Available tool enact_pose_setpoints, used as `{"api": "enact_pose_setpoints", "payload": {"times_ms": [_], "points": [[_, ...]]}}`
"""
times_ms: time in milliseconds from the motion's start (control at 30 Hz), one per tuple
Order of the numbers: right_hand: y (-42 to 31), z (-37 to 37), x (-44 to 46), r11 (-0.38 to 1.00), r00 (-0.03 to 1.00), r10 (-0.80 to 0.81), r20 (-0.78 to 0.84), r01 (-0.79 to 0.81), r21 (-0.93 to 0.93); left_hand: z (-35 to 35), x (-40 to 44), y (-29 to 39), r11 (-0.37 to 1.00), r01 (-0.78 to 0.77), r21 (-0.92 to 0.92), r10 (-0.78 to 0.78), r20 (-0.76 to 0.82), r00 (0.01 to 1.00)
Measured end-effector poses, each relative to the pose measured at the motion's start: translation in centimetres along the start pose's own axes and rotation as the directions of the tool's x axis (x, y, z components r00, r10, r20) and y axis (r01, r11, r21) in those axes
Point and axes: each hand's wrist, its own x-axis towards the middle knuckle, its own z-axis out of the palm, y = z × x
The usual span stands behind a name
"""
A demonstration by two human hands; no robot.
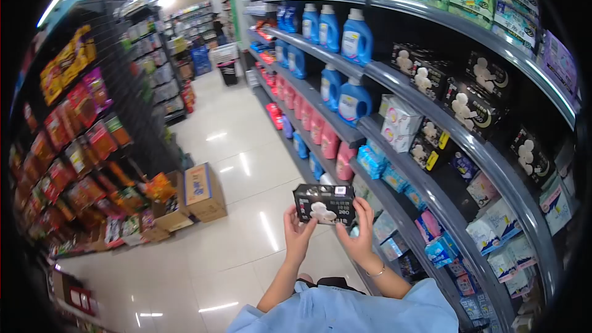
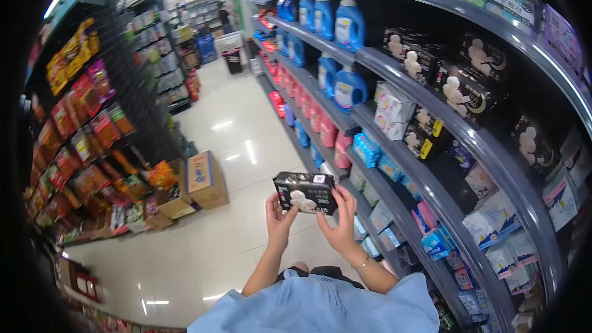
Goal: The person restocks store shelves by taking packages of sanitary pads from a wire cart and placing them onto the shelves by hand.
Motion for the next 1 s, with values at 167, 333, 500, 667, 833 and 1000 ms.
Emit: {"api": "enact_pose_setpoints", "payload": {"times_ms": [167,333,500,667,833,1000], "points": [[3.4,0.4,7.9,0.969,0.971,-0.073,-0.226,0.016,-0.246,7.0,11.6,-0.5,0.988,-0.119,-0.096,0.139,0.243,0.960],[5.7,-0.6,19.2,0.864,0.910,-0.181,-0.373,-0.033,-0.502,15.7,24.0,0.0,0.939,-0.290,-0.183,0.341,0.416,0.843],[7.7,0.1,29.4,0.720,0.859,-0.209,-0.468,-0.188,-0.668,22.5,34.9,-0.5,0.854,-0.520,-0.027,0.469,0.475,0.745],[10.2,1.1,34.5,0.490,0.830,-0.234,-0.506,-0.348,-0.799,27.6,40.9,-2.6,0.830,-0.553,-0.071,0.485,0.582,0.653],[12.6,1.1,36.2,0.237,0.830,-0.214,-0.515,-0.468,-0.851,29.8,42.5,-3.1,0.728,-0.685,0.018,0.494,0.679,0.543],[14.5,1.8,36.7,0.058,0.839,-0.142,-0.525,-0.523,-0.850,30.9,44.1,-4.2,0.751,-0.660,0.030,0.408,0.765,0.499]]}}
